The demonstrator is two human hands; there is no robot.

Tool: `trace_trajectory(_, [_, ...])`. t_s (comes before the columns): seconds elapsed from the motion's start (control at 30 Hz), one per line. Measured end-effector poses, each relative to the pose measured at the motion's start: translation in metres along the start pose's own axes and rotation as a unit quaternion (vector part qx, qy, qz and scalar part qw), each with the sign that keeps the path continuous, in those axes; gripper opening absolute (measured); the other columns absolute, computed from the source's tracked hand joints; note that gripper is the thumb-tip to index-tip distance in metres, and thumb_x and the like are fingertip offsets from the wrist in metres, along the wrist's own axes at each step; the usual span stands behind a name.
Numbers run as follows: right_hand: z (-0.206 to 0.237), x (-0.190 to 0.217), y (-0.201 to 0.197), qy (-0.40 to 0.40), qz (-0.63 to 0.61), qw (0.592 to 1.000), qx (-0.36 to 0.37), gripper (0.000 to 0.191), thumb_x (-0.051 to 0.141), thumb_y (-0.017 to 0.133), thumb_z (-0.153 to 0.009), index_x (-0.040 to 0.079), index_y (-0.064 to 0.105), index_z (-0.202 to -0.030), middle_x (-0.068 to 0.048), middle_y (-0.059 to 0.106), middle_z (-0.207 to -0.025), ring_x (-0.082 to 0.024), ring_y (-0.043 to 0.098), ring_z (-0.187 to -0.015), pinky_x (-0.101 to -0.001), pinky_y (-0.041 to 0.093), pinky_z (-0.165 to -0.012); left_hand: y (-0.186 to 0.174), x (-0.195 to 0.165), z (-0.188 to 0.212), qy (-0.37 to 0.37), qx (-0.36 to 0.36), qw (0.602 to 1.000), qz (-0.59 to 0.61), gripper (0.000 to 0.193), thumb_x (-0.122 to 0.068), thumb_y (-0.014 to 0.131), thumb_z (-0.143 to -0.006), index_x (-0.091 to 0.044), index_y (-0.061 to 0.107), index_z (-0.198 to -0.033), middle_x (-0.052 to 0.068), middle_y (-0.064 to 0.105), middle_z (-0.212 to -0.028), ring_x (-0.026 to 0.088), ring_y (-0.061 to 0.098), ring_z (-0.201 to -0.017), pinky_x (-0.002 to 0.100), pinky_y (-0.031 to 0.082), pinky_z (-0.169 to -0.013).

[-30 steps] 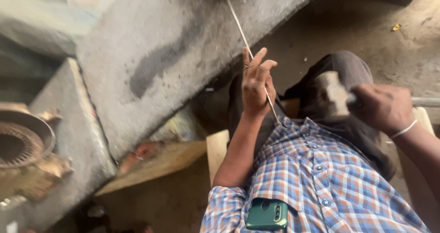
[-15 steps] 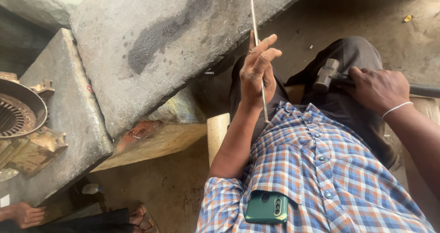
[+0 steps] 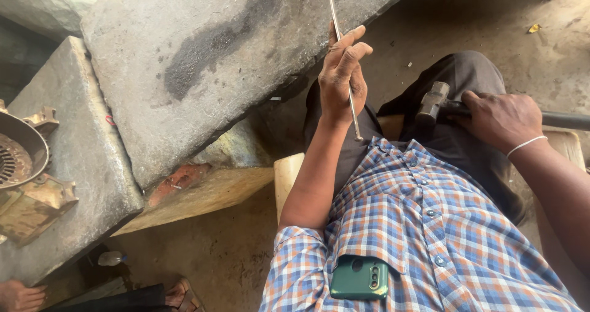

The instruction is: The person sits at a stone bench holding a long metal punch against an electric motor stator and repeatedly strikes the punch with a hammer, repositioning the rod between strikes. The person continues hammering the rod against the motor housing throughout the episode.

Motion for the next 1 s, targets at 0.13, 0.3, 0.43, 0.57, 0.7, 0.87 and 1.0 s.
trace_trajectory(0.13, [0.001,0.0,-0.001,-0.001,0.0,1.0,0.009,0.049,0.065,0.058,-0.092,0.023,0.066,-0.114,0.001,0.078,-0.096,-0.022,0.077,-0.079,-0.0361,0.057,-0.057,0.002,-0.004,0.0,-0.005,0.01,1.0,-0.007,0.011,-0.005,0.059,-0.107,-0.01,0.068,-0.105,0.015,0.068,-0.131,0.041,0.046,-0.149,0.042,0.049,-0.118])
trace_trajectory(0.3, [0.002,-0.001,-0.003,0.002,0.005,0.999,0.032,0.051,0.067,0.057,-0.093,0.022,0.066,-0.115,0.001,0.079,-0.093,-0.02,0.077,-0.078,-0.035,0.057,-0.057,0.005,-0.006,0.001,-0.002,0.013,1.0,-0.024,0.01,-0.006,0.059,-0.106,-0.009,0.068,-0.104,0.015,0.068,-0.132,0.042,0.046,-0.148,0.044,0.05,-0.121])
trace_trajectory(0.43, [0.003,-0.001,-0.006,0.001,0.0,1.0,0.02,0.051,0.067,0.056,-0.094,0.022,0.066,-0.116,0.001,0.079,-0.095,-0.02,0.077,-0.077,-0.0352,0.057,-0.056,0.008,-0.001,0.004,0.011,0.012,1.0,-0.019,0.01,-0.005,0.059,-0.106,-0.009,0.068,-0.107,0.013,0.068,-0.131,0.041,0.048,-0.147,0.044,0.049,-0.121])
trace_trajectory(0.57, [0.003,-0.001,-0.006,0.003,-0.007,1.0,0.025,0.052,0.068,0.057,-0.092,0.022,0.067,-0.114,0.001,0.079,-0.096,-0.02,0.077,-0.079,-0.0353,0.058,-0.058,0.014,0.006,0.011,0.017,0.016,0.999,-0.04,0.011,-0.002,0.06,-0.104,-0.008,0.069,-0.106,0.013,0.069,-0.129,0.04,0.05,-0.145,0.046,0.049,-0.121])
trace_trajectory(0.7, [0.002,-0.002,-0.005,-0.005,-0.007,1.0,0.011,0.051,0.067,0.058,-0.092,0.022,0.066,-0.115,0.001,0.078,-0.096,-0.021,0.076,-0.079,-0.0356,0.058,-0.059,0.021,0.019,0.015,0.029,0.024,0.998,-0.056,0.014,0.002,0.06,-0.102,-0.008,0.069,-0.103,0.013,0.067,-0.129,0.043,0.047,-0.146,0.046,0.051,-0.12])
trace_trajectory(0.87, [0.001,-0.003,0.002,-0.005,-0.008,1.0,0.012,0.049,0.065,0.059,-0.093,0.022,0.066,-0.115,0.001,0.078,-0.093,-0.021,0.076,-0.079,-0.0358,0.058,-0.059,0.029,0.034,0.013,0.023,0.037,0.996,-0.076,0.011,0.0,0.06,-0.102,-0.007,0.069,-0.105,0.012,0.068,-0.128,0.041,0.048,-0.145,0.05,0.047,-0.123])
trace_trajectory(1.0, [0.004,-0.006,-0.003,-0.006,-0.037,0.999,-0.033,0.048,0.064,0.063,-0.088,0.022,0.066,-0.111,0.002,0.077,-0.096,-0.023,0.076,-0.08,-0.0375,0.057,-0.059,0.033,0.034,0.012,0.023,0.025,0.997,-0.076,0.015,0.001,0.057,-0.101,-0.007,0.069,-0.105,0.011,0.069,-0.126,0.042,0.046,-0.146,0.053,0.043,-0.126])
Point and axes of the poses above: each hand's wrist, its own z-axis away from the middle knuckle, its own y-axis out of the palm, x = y × z, the point moved 3 cm from there along -z, towards the middle knuckle
